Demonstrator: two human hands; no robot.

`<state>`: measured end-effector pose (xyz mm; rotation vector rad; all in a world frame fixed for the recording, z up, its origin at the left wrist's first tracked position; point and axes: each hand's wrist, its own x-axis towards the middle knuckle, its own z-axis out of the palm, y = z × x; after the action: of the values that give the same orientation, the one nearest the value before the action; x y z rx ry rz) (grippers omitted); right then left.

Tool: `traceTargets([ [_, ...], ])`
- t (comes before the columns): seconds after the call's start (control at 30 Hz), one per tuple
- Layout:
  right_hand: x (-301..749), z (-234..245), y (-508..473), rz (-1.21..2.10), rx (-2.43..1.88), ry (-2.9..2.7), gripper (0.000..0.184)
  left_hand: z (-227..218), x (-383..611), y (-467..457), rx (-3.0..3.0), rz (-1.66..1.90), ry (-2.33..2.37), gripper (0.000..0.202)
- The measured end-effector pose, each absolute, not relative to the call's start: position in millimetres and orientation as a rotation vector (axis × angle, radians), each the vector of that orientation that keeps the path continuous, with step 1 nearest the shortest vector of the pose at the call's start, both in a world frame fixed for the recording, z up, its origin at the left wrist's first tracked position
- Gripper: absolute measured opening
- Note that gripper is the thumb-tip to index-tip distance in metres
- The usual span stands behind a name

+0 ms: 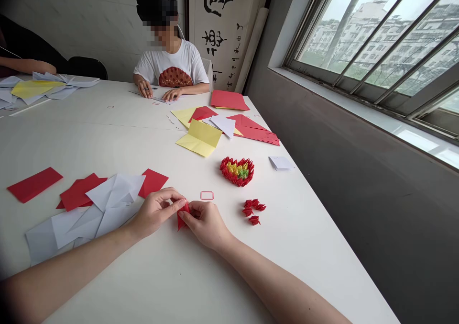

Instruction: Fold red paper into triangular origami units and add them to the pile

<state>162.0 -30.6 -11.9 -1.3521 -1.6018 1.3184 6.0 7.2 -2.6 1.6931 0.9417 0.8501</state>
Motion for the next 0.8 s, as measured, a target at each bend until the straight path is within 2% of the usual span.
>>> traceTargets([
  [0.37,162.8,-10.3,-30.2,1.371,-1.259,-1.563,0.035,-5.4,3.9,9.9,1.547,0.848,0.923,0.02],
  [0.53,162.6,-12.1,-30.7,1.352,-1.299,-1.514,0.029,-7.9,3.5,8.3,1.605,0.91,0.982,0.022],
  [0.8,161.2,-13.5,-32.8,1.358,-1.294,-1.445,0.029,-12.1,3.3,9.8,1.38,0.959,0.994,0.022],
])
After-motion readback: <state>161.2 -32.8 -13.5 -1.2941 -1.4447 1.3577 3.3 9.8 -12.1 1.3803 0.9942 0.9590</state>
